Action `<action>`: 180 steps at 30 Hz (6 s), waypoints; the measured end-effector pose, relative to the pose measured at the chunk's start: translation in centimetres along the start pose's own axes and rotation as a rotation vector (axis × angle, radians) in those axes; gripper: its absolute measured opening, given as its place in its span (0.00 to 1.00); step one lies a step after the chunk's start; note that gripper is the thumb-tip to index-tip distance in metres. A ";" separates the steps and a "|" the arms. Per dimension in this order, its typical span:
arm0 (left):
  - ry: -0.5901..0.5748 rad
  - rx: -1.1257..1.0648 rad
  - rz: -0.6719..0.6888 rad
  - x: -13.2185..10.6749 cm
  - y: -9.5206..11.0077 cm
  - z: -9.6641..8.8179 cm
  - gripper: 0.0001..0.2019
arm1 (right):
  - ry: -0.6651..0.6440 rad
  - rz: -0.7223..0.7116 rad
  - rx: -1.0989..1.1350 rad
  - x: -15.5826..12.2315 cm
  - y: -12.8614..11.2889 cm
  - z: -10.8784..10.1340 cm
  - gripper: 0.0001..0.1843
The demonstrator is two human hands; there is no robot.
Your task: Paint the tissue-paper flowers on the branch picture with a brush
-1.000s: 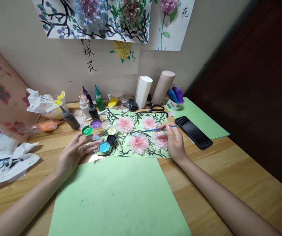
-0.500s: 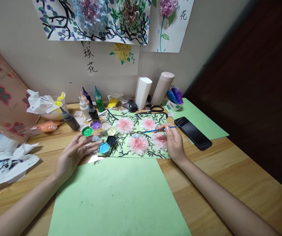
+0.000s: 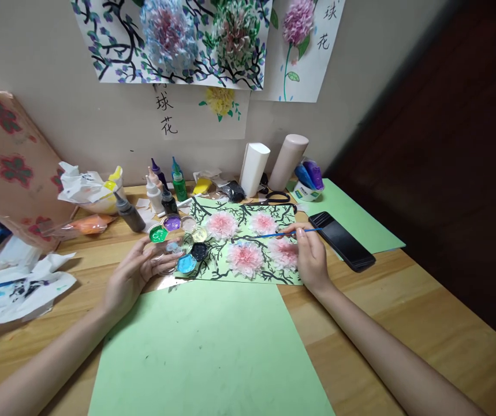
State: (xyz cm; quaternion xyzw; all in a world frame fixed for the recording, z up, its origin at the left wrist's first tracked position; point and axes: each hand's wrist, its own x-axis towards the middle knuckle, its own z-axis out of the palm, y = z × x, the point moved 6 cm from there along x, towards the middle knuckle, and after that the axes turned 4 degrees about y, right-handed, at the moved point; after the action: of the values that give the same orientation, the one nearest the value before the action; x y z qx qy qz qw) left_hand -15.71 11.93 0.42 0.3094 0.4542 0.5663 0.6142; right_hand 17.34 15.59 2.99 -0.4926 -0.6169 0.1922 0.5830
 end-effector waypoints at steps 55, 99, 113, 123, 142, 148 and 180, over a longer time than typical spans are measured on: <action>0.024 -0.060 -0.031 0.1 -0.2 -0.4 0.13 | -0.110 -0.178 -0.059 7.0 -8.3 0.1 0.12; -0.022 -0.088 -0.030 0.1 -0.4 -0.4 0.13 | -0.365 -0.354 -0.199 3.6 -8.7 3.6 0.12; -0.012 -0.070 -0.025 0.1 -0.4 -0.5 0.12 | -0.417 -0.378 -0.244 3.3 -8.7 4.1 0.11; 0.005 -0.055 -0.035 0.0 -0.3 -0.2 0.12 | -0.413 -0.380 -0.239 3.2 -8.5 4.0 0.12; -0.085 -0.058 0.005 0.1 -0.6 -0.4 0.12 | -0.676 -0.340 0.011 -1.6 -10.3 7.2 0.12; -0.081 -0.054 -0.003 0.1 -0.6 -0.4 0.12 | -0.656 -0.339 0.007 -1.3 -10.5 6.9 0.12; -0.068 -0.056 -0.006 0.3 -0.5 -0.3 0.09 | -0.335 -0.286 -0.177 2.4 -7.3 5.0 0.13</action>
State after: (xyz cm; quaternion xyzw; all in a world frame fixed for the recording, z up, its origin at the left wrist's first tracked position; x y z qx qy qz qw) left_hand -15.84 12.10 -0.22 0.3095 0.4180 0.5661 0.6395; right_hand 10.42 16.09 8.94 -0.4105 -0.7830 0.1320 0.4483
